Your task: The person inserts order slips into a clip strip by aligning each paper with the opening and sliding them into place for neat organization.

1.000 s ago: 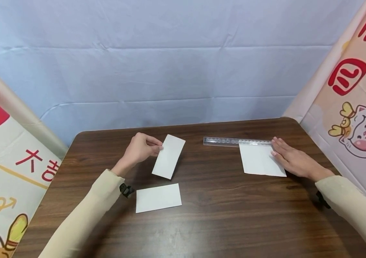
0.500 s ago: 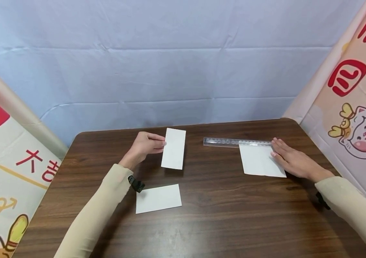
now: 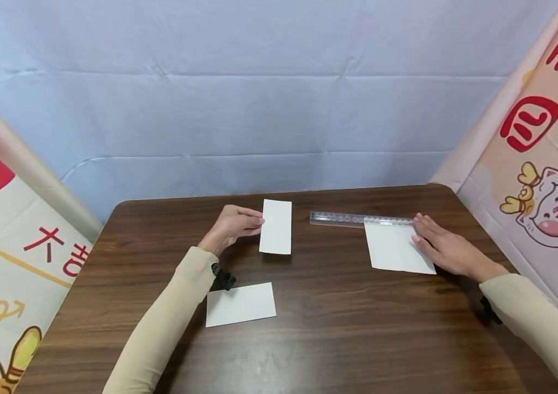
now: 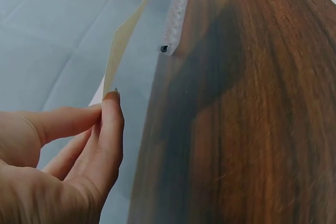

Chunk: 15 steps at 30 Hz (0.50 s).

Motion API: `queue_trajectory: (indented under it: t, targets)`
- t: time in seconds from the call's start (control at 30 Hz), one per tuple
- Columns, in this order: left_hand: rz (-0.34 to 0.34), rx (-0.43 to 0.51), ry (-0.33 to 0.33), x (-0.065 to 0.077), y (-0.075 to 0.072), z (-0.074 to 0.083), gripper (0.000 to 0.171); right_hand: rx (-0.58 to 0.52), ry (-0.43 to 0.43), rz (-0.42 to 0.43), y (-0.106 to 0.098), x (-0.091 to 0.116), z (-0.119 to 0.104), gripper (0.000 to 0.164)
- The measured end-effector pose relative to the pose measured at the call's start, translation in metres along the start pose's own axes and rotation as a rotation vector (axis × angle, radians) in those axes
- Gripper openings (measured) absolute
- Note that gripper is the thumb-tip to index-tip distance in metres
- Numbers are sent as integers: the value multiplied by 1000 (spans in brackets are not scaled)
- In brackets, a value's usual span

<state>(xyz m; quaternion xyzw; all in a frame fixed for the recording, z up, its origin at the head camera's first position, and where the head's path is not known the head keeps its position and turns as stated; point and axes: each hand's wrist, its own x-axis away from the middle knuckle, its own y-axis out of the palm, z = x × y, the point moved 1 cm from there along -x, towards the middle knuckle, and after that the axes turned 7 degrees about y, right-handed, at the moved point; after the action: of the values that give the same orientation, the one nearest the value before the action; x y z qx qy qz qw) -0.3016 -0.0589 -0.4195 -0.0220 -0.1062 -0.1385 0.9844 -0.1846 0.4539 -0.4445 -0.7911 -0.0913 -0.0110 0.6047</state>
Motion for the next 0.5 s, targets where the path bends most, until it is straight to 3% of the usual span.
queue_trajectory:
  t: [0.23,0.5]
  targets:
    - [-2,34,-61,-9,12,-11,27,8,14,2,0,0,-1,74]
    - [6,60,-79,-17,26,-20,25,-8,-1,1,1,0,0,68]
